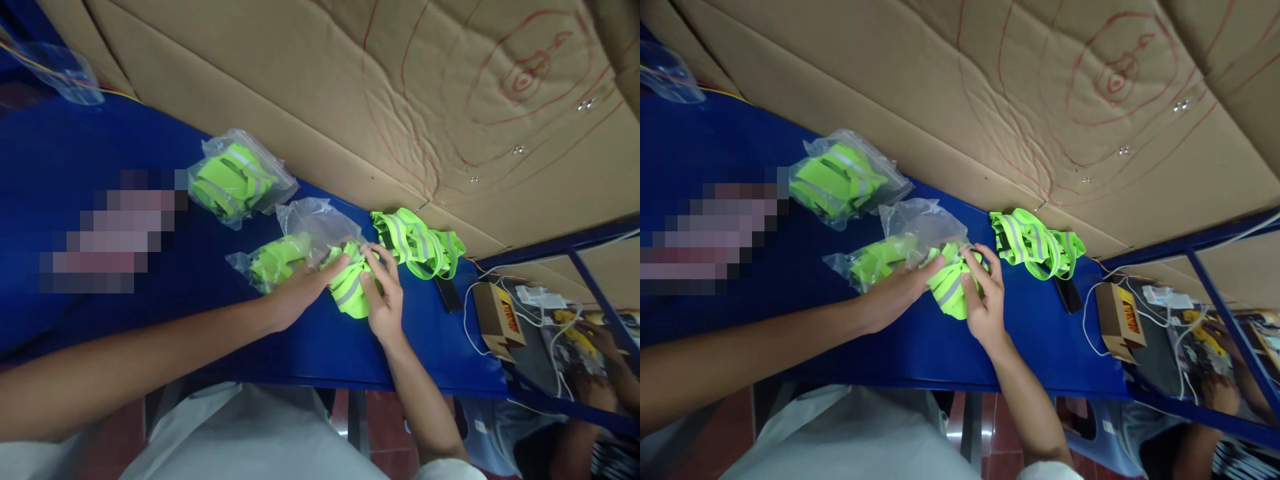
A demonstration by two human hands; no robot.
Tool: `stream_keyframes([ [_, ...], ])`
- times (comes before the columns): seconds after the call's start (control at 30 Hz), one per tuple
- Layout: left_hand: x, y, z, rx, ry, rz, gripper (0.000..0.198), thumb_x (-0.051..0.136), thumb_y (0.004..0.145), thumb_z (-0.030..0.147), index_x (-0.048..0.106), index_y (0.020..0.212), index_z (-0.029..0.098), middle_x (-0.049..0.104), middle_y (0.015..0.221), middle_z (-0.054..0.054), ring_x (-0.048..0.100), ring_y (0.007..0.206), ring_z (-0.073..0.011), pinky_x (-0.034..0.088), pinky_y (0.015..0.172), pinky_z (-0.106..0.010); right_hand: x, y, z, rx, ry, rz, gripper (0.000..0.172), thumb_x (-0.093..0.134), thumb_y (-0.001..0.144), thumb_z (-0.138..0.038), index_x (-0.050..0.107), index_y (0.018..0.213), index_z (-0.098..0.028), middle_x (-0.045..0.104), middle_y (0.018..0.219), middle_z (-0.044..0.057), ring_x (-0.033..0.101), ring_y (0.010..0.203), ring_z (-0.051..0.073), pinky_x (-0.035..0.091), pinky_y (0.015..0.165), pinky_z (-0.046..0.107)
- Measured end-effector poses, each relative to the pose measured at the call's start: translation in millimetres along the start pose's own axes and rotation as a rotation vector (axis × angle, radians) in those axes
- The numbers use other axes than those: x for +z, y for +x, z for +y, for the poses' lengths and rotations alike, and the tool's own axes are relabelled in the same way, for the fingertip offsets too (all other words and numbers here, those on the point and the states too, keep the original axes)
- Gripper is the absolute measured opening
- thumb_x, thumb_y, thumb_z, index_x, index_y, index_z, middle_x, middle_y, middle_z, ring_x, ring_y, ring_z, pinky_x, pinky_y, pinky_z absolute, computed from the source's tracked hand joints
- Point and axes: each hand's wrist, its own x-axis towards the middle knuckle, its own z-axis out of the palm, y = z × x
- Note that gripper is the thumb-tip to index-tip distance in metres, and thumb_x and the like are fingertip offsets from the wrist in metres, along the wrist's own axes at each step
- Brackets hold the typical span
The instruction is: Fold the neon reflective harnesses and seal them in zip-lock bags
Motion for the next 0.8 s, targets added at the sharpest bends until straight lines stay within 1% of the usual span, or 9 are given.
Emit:
stream_keyframes([
  [0.1,-1.9,-1,-2,0.058,0.064,-0.017,0.055,0.082,0.088,0.047,0.067,0.140,0.036,0.057,0.157,-0.001,0.043,0.155,-0.0290,0.029,0.131,-0.045,0,-1,2,-0.001,-0.019,-0.060,0.044,0.053,0.107,-0.030,0.059,0.150,-0.038,0.051,0.155,0.008,0.050,0.149,0.024,0.046,0.121,0.050],
  [0.23,-1.0,-2,1,0.056,-0.013,-0.031,0.064,0.085,0.086,0.038,0.062,0.146,0.037,0.054,0.160,-0.001,0.040,0.157,-0.0287,0.027,0.132,-0.046,6,-1,5,-0.020,-0.060,-0.105,0.048,0.050,0.108,-0.033,0.052,0.156,-0.035,0.047,0.161,0.008,0.043,0.154,0.024,0.043,0.125,0.050],
  [0.33,0.8,-2,3,0.020,-0.053,-0.050,0.068,0.087,0.084,0.034,0.060,0.147,0.035,0.057,0.158,-0.002,0.045,0.154,-0.0289,0.030,0.131,-0.047,12,-1,4,-0.001,-0.054,0.046,0.040,0.058,0.105,-0.033,0.064,0.145,-0.034,0.053,0.153,0.008,0.051,0.147,0.024,0.044,0.122,0.049],
  [0.43,0.9,-2,1,-0.012,-0.069,-0.075,0.062,0.087,0.084,0.033,0.065,0.142,0.033,0.064,0.150,-0.002,0.053,0.147,-0.0284,0.035,0.129,-0.046,16,0,4,0.118,-0.009,0.255,0.030,0.073,0.095,-0.036,0.073,0.124,-0.027,0.063,0.136,0.009,0.061,0.133,0.024,0.050,0.113,0.045],
  [0.53,-0.2,-3,-4,-0.002,-0.013,-0.050,0.047,0.084,0.087,0.035,0.071,0.132,0.028,0.068,0.145,-0.002,0.056,0.143,-0.0287,0.036,0.128,-0.046,20,1,4,0.247,0.096,0.359,0.031,0.082,0.085,-0.039,0.064,0.104,-0.023,0.067,0.112,0.005,0.067,0.111,0.021,0.056,0.094,0.037],
  [0.63,-0.3,-3,-2,0.003,0.001,-0.028,0.051,0.086,0.085,0.033,0.071,0.132,0.026,0.069,0.143,-0.004,0.059,0.141,-0.0294,0.038,0.127,-0.046,21,-3,1,0.255,0.128,0.331,0.030,0.077,0.089,-0.042,0.055,0.092,-0.023,0.066,0.102,0.003,0.067,0.100,0.018,0.055,0.090,0.034],
  [0.7,-0.1,-2,4,0.021,-0.062,-0.030,0.059,0.088,0.081,0.029,0.069,0.136,0.028,0.071,0.139,-0.003,0.060,0.139,-0.0293,0.040,0.125,-0.046,22,-8,-5,0.194,0.100,0.261,0.024,0.068,0.096,-0.044,0.058,0.102,-0.023,0.067,0.113,0.006,0.067,0.108,0.020,0.056,0.097,0.038],
  [0.73,-0.1,-2,8,0.030,-0.099,-0.035,0.061,0.088,0.080,0.027,0.069,0.137,0.028,0.073,0.136,-0.003,0.061,0.138,-0.0295,0.042,0.123,-0.046,23,-11,-9,0.150,0.074,0.202,0.028,0.065,0.097,-0.045,0.059,0.113,-0.023,0.066,0.123,0.008,0.066,0.117,0.023,0.055,0.102,0.041],
  [0.8,-0.5,-1,16,0.038,-0.151,-0.055,0.058,0.087,0.080,0.025,0.070,0.135,0.026,0.076,0.129,-0.003,0.064,0.134,-0.0306,0.046,0.120,-0.046,25,-16,-14,0.060,0.007,0.068,0.052,0.067,0.095,-0.049,0.051,0.139,-0.025,0.057,0.145,0.013,0.056,0.138,0.029,0.049,0.115,0.049],
])
